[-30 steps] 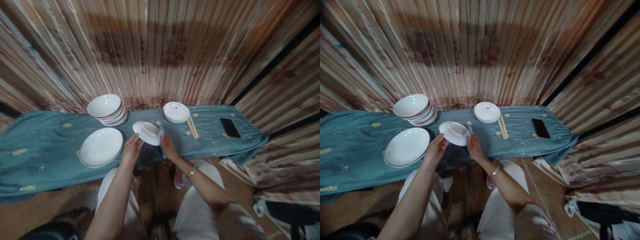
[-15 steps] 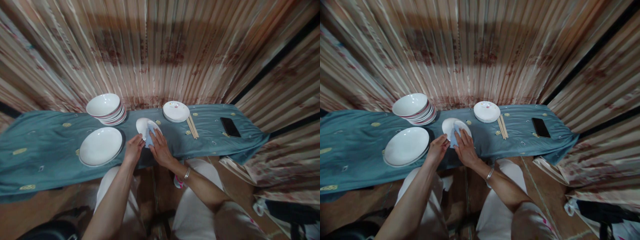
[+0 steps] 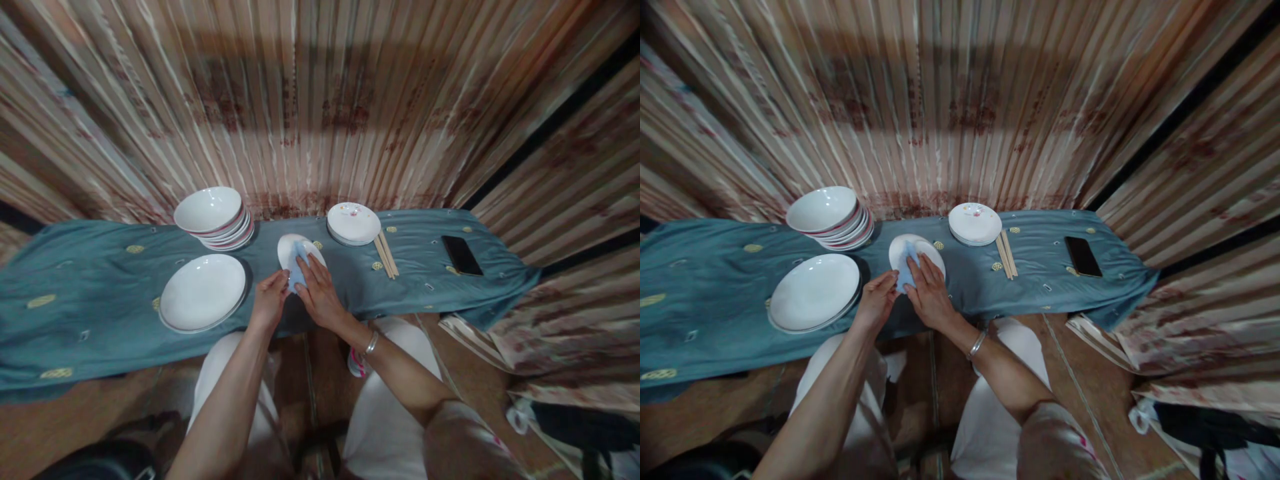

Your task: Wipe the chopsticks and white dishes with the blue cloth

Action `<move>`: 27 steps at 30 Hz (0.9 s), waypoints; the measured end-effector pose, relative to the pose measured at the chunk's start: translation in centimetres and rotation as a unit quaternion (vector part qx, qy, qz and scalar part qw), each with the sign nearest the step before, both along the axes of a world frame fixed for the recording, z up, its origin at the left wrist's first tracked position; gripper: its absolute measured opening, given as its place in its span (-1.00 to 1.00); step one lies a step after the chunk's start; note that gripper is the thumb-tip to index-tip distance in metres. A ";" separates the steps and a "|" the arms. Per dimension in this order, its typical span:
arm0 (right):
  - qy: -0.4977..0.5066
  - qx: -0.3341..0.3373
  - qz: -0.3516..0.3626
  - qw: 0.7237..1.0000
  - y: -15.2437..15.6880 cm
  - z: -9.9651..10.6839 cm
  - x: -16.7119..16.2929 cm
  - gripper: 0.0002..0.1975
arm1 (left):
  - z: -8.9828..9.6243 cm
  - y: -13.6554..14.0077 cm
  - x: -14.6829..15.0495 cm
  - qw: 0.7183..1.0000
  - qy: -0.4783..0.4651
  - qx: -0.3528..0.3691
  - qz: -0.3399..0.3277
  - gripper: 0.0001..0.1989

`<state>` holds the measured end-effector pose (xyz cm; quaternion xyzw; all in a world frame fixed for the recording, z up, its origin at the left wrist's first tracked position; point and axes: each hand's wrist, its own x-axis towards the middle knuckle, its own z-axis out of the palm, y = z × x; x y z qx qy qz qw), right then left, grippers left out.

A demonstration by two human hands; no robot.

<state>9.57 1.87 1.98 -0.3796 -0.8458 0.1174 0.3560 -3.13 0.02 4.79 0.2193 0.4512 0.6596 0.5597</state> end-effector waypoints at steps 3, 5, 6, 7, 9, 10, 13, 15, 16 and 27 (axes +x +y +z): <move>-0.004 0.000 0.003 1.000 -0.2 -0.3 0.3 -0.45 | 0.2 -0.1 -0.1 1.000 -0.003 0.009 0.000 -0.75; -0.009 0.003 0.007 1.000 -0.4 -0.5 0.5 -0.46 | 0.3 -0.1 -0.2 1.000 -0.003 0.015 -0.002 -0.74; -0.012 0.005 0.008 1.000 -0.5 -0.6 0.6 -0.46 | 0.3 -0.1 -0.2 1.000 -0.004 0.019 -0.003 -0.74; -0.014 0.007 0.009 1.000 -0.6 -0.7 0.7 -0.46 | 0.3 -0.1 -0.2 1.000 -0.005 0.022 -0.003 -0.74; -0.016 0.010 0.009 1.000 -0.6 -0.8 0.9 -0.46 | 0.3 0.0 -0.1 1.000 -0.009 0.022 0.000 -0.74; -0.016 0.012 0.008 1.000 -0.7 -0.8 0.9 -0.46 | 0.2 0.0 0.0 1.000 -0.010 0.022 0.001 -0.74; -0.010 0.018 0.008 1.000 -0.7 -0.8 0.8 -0.46 | -0.1 0.1 0.0 1.000 0.003 0.019 -0.002 -0.72; -0.005 0.016 0.010 1.000 -0.6 -0.8 0.7 -0.46 | -0.2 0.1 0.1 1.000 0.019 0.021 -0.003 -0.70; -0.001 0.013 0.011 1.000 -0.6 -0.8 0.6 -0.45 | -0.3 0.1 0.1 0.999 0.025 0.024 -0.003 -0.70; 0.040 0.005 0.030 0.999 0.7 0.4 0.1 -0.46 | 0.6 -0.3 0.5 0.995 0.060 0.075 -0.033 -0.56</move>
